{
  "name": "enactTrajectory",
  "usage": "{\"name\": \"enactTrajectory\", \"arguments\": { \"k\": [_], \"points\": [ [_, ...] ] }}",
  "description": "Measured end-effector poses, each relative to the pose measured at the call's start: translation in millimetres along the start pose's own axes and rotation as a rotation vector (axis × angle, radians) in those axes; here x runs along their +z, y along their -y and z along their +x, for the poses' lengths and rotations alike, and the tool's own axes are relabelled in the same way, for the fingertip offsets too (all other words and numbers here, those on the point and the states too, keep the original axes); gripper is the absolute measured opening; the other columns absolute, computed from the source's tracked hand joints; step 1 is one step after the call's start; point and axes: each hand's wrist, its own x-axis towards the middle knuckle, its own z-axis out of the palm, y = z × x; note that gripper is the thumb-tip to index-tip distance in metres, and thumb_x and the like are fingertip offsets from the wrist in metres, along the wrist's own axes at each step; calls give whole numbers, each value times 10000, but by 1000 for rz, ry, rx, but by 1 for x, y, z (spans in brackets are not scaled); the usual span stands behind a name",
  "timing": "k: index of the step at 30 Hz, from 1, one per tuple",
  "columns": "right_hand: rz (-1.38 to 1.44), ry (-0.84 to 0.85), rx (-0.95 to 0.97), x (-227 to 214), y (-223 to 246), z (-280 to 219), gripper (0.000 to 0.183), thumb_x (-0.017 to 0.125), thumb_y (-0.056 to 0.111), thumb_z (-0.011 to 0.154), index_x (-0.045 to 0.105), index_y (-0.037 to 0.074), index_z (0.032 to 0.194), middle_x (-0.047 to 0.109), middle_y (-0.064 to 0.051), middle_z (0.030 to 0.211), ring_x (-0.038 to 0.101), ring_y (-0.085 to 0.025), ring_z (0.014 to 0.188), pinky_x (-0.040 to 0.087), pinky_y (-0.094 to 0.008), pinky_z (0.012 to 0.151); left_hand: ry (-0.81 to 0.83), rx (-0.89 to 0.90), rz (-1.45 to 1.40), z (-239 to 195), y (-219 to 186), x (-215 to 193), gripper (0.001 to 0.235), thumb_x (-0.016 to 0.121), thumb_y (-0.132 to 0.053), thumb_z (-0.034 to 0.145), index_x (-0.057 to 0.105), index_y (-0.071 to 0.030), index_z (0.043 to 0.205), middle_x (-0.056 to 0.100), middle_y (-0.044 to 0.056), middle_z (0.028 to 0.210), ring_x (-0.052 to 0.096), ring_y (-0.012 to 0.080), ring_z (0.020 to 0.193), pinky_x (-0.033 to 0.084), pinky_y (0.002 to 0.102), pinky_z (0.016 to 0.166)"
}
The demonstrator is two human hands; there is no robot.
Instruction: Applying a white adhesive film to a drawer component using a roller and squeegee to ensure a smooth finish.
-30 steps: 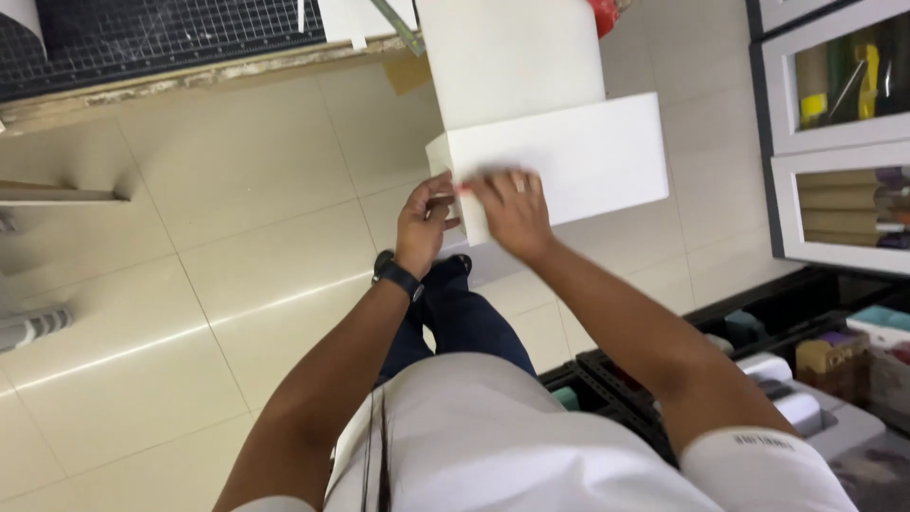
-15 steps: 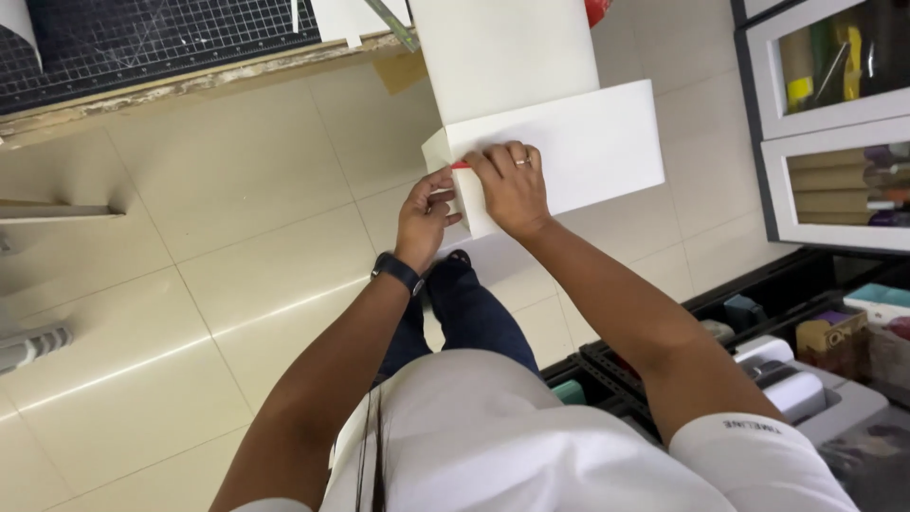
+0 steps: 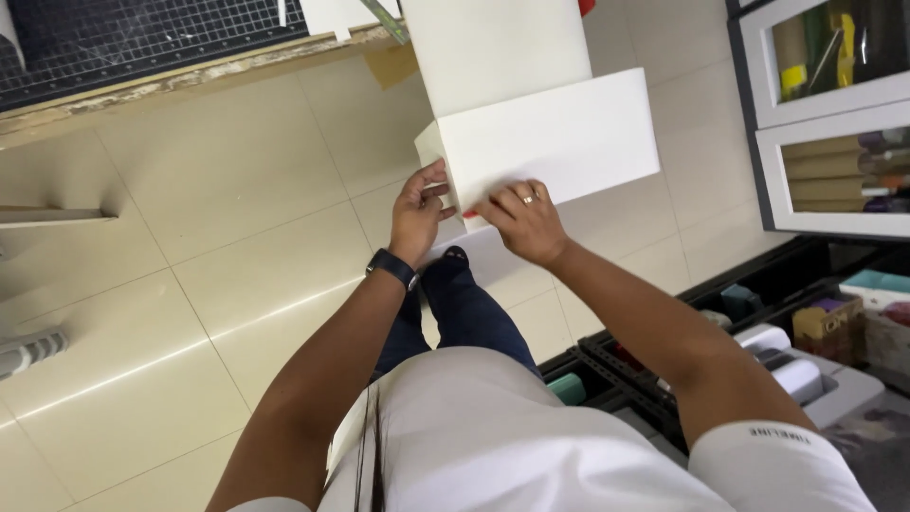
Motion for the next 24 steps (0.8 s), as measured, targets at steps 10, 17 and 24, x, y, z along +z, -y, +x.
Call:
{"name": "enactTrajectory", "arguments": {
  "k": [10, 17, 24],
  "points": [
    [53, 46, 14, 6, -5, -3, 152, 583, 200, 1042, 680, 280, 1127, 584, 13, 980, 579, -221, 977, 428, -404, 922, -7, -2, -12, -2, 2, 2, 677, 375, 149, 907, 567, -175, 1470, 543, 46, 1258, 548, 136, 1095, 669, 350, 878],
    [81, 54, 34, -3, -6, -10, 147, 605, 222, 1024, 678, 291, 1132, 566, 24, 964, 566, -223, 973, 420, -412, 915, -7, 4, 6, -6, -16, 3, 694, 363, 141, 907, 511, -178, 1506, 534, 54, 1281, 542, 152, 1114, 656, 370, 910],
    [-31, 28, 156, 44, -22, 60, 201, 587, 202, 1011, 673, 272, 1179, 534, 11, 911, 558, -232, 944, 429, -425, 858, -10, -9, 24, -5, -1, 4, 692, 366, 140, 908, 534, -194, 1490, 528, 30, 1281, 537, 157, 1143, 637, 377, 939]
  ]
}}
